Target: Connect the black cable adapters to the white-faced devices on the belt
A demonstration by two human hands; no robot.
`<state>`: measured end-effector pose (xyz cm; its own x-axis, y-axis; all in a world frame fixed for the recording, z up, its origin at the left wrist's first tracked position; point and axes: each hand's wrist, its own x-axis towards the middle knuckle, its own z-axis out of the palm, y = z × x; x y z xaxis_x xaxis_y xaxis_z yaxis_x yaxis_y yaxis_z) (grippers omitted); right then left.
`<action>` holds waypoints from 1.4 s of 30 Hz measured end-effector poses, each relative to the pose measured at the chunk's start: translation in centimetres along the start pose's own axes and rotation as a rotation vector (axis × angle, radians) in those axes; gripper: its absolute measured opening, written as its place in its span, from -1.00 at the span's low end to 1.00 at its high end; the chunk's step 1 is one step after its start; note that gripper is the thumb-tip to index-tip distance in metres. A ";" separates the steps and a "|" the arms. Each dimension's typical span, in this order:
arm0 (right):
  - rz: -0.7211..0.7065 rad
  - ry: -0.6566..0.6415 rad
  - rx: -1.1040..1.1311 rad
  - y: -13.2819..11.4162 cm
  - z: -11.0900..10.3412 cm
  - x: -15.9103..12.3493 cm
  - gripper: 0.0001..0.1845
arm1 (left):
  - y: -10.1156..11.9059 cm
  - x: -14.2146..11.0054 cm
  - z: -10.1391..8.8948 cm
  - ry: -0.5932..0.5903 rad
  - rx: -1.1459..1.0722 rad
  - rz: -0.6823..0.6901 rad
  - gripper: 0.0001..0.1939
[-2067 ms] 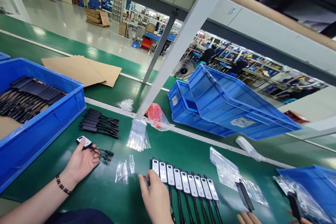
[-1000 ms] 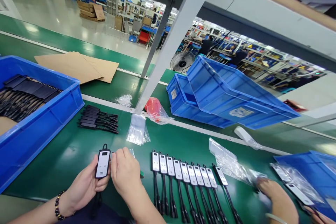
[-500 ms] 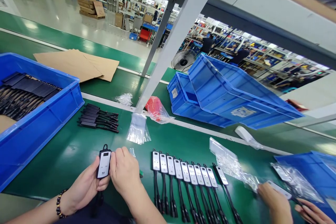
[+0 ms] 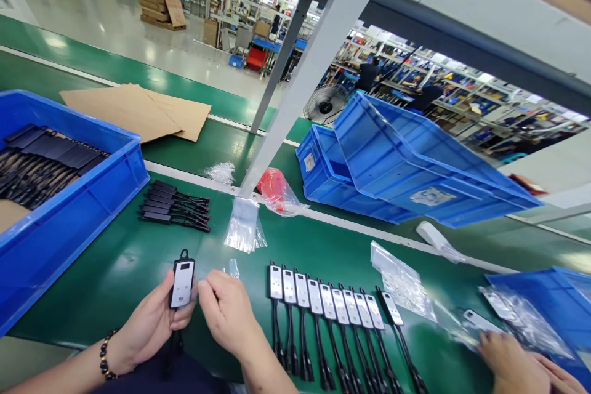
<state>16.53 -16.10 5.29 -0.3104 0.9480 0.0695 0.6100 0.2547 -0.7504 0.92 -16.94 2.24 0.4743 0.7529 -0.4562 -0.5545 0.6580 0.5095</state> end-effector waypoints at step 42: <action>0.693 -0.087 -0.656 9.9 -0.3 -8.4 -0.76 | 4.2 3.3 -0.7 0.284 -0.021 0.267 -0.68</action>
<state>25.39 -21.48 -2.55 0.2361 0.9173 -0.3208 0.9571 -0.2765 -0.0864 -0.27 -11.73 2.35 0.1052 0.8625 -0.4950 -0.6477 0.4372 0.6240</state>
